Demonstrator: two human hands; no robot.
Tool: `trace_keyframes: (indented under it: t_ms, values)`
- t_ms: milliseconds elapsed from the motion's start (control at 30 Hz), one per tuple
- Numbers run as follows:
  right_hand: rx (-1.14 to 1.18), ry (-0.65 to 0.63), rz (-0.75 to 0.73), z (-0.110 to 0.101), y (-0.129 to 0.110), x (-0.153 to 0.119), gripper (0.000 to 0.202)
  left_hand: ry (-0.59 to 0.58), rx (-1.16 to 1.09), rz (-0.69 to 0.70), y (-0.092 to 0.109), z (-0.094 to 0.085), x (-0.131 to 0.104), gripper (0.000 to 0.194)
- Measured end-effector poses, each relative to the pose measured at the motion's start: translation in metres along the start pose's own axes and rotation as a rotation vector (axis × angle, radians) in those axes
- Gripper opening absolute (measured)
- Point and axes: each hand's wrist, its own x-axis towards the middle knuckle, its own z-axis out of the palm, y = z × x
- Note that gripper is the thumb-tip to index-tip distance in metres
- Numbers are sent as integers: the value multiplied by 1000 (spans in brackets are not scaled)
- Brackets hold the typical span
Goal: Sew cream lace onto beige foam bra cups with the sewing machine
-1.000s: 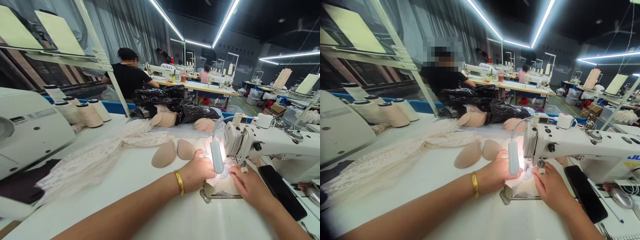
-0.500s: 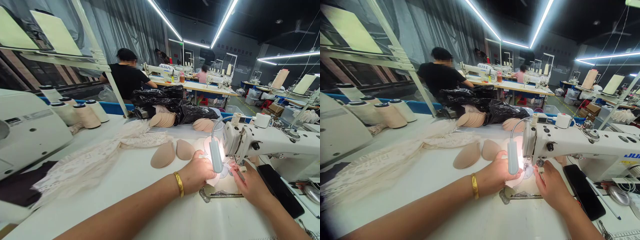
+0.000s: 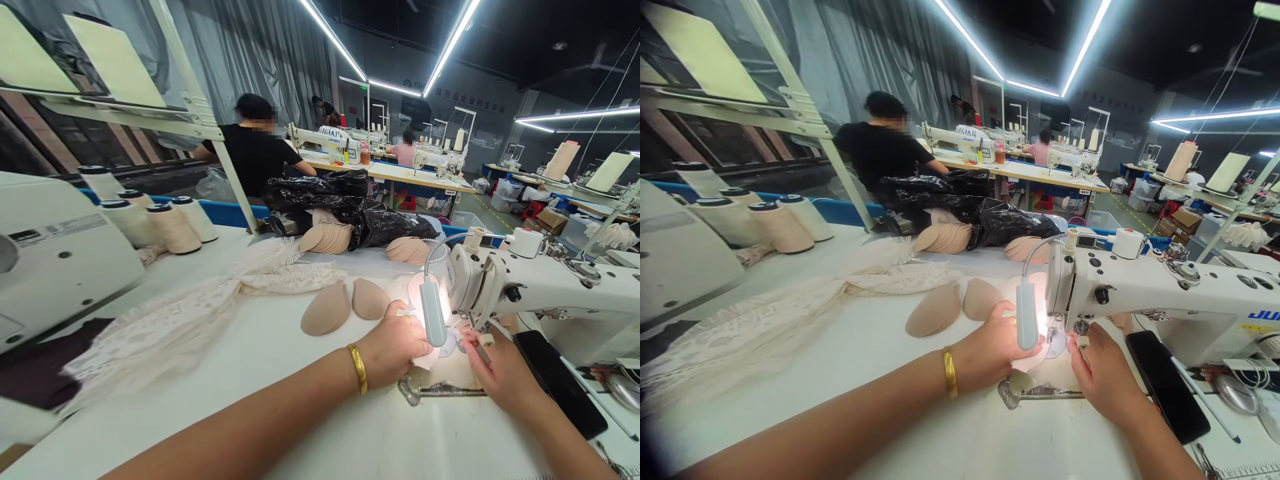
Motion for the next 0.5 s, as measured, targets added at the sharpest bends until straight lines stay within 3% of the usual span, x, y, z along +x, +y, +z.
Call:
trace_keyframes:
  t_ms: [267,400,500]
  values:
    - [-15,-41,-9,1,-1,-3,22,-25,45,-36,7,-6,1,23]
    - [9,-193,-41,-6,-5,-2,23,13,63,-23,11,-2,-2,14]
    - [65,-325,-119,-9,-10,-1,24,57,74,-1,17,1,-5,17]
